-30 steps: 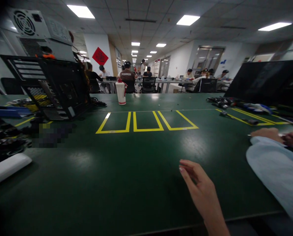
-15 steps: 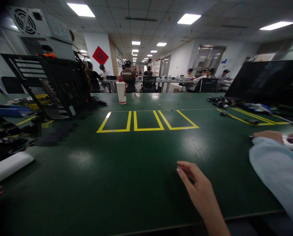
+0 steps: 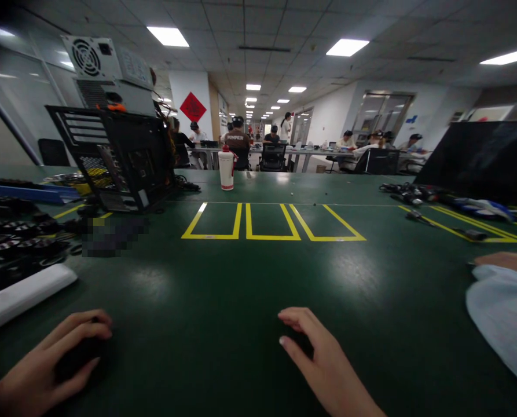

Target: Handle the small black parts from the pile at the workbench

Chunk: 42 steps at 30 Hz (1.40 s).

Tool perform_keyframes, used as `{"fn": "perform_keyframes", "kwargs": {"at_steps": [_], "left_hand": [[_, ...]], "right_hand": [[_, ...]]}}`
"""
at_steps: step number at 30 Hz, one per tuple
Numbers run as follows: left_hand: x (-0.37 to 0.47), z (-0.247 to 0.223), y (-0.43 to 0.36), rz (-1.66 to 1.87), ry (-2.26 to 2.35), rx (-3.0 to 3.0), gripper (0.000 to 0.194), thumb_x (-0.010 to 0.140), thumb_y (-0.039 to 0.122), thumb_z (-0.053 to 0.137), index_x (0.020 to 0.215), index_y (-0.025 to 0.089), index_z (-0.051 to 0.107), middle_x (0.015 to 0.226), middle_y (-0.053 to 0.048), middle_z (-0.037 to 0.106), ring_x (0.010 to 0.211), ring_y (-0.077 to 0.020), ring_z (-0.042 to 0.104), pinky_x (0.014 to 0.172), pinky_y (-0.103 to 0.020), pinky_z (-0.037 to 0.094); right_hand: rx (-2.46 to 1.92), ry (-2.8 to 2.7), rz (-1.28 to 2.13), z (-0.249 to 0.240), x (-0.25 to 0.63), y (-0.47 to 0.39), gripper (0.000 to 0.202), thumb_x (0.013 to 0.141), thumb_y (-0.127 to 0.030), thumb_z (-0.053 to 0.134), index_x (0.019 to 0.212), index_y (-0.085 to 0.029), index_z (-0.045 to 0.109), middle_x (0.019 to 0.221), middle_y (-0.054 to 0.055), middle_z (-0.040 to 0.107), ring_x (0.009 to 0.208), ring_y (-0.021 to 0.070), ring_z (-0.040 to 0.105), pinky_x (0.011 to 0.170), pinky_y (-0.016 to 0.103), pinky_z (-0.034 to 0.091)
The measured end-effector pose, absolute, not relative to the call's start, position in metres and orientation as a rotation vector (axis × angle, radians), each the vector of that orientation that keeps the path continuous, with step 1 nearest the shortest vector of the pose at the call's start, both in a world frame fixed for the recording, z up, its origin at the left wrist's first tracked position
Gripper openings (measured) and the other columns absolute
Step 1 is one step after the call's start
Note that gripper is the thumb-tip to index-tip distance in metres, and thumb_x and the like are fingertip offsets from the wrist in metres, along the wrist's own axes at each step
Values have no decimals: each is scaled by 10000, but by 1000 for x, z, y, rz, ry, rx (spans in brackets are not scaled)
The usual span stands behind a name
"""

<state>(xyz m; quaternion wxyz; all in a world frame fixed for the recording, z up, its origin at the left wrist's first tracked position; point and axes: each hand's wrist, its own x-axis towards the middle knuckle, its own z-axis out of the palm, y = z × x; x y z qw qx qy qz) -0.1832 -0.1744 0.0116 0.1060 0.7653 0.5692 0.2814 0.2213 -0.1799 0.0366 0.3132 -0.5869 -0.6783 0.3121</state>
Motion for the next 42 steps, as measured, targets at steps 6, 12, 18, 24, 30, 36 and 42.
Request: {"fn": "perform_keyframes", "kwargs": {"at_steps": [6,12,18,24,30,36,42], "left_hand": [[-71,33,-102,820,1307,2297,242,646,151,480,873,230,505,1038,-13,433,924,-186,479,803,-311,423],[5,22,-30,956,1103,2358,265,629,101,545,876,184,494,983,-46,418,904,-184,462,806,-324,410],[28,14,1,984,1113,2341,329,648,122,551,962,178,467,986,-50,428,904,-185,463,810,-324,405],[21,17,2,920,1241,2381,782,629,351,624,1258,183,191,1175,-103,365,1075,-288,364,909,-442,306],[14,24,-2,774,1252,2286,759,689,447,551,1282,162,172,1207,-133,375,1111,-320,346,881,-449,331],[-2,28,5,750,1002,2177,650,709,361,575,1256,218,254,1194,-78,434,1087,-233,419,908,-397,331],[4,29,5,929,1029,2381,629,652,264,655,1200,228,349,1151,-58,466,1062,-227,423,905,-404,327]], "right_hand": [[-1307,-1858,1289,56,175,-134,285,742,-285,507,1015,-203,515,955,33,584,887,147,567,794,309,471],[-1187,-1506,1322,34,156,-45,259,730,-308,532,932,-147,539,925,47,593,865,141,558,784,295,460],[-1198,-1218,1427,25,165,-12,282,668,-233,615,924,-138,544,936,66,598,850,143,579,777,289,469],[-1242,-1310,1418,23,170,-5,323,668,-252,613,964,-135,556,934,82,603,827,170,584,735,317,481],[-1296,-1407,1312,24,169,-9,323,676,-275,594,970,-148,555,924,68,598,782,160,578,720,326,475],[-1247,-1464,1256,27,168,-15,279,702,-249,557,961,-147,550,966,68,580,868,174,567,791,333,456],[-1135,-1605,946,16,168,-10,262,707,-187,532,969,-174,530,1001,40,570,894,167,561,830,358,439]]}}
